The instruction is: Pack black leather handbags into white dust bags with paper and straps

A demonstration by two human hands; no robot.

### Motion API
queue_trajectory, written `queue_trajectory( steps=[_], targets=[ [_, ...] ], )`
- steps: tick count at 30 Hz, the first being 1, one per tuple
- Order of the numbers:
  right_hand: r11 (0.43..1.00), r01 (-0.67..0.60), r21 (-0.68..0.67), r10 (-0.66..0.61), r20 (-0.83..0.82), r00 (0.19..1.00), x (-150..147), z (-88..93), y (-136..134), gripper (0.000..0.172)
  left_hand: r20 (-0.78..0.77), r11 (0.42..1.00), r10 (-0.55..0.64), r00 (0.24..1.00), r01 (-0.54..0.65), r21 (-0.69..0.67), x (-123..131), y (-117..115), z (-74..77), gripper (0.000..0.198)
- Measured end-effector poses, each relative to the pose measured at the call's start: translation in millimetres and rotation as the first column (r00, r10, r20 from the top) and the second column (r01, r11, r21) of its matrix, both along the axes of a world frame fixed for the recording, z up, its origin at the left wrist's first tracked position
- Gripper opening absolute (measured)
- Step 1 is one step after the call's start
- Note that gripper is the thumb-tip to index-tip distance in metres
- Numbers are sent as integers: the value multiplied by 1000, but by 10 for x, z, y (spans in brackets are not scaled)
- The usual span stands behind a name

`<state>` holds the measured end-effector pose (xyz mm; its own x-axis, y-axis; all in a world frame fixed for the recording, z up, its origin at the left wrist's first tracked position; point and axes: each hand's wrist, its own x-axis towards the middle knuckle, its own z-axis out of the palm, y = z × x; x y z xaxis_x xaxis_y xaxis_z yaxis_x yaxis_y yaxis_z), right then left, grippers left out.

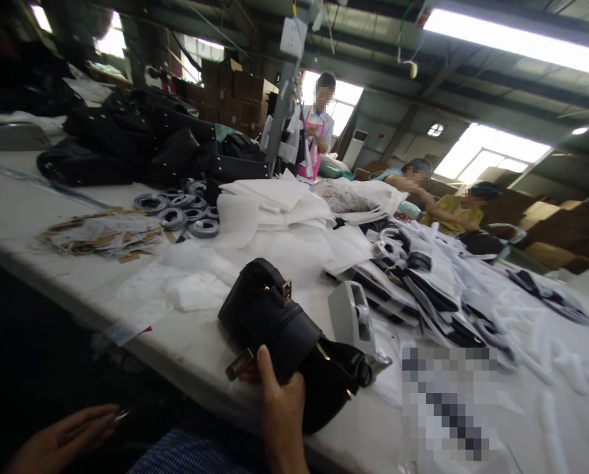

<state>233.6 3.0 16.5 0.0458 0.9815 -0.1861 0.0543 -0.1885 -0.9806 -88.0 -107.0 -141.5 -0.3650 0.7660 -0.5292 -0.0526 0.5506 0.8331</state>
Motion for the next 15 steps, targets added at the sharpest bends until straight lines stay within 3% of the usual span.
queue_trajectory(
  steps=[4,9,15],
  targets=[
    [998,50,-41,-48,58,997,18,-16,-29,58,-145,999,28,989,-33,-26,-111,-234,-229,68],
    [994,33,-109,-19,125,992,101,-71,8,64,-235,995,77,969,-91,-49,-95,-374,-446,63],
    [995,45,-87,-33,138,990,75,-39,-25,61,-367,998,-43,929,25,-53,-136,-504,-592,46]
  ],
)
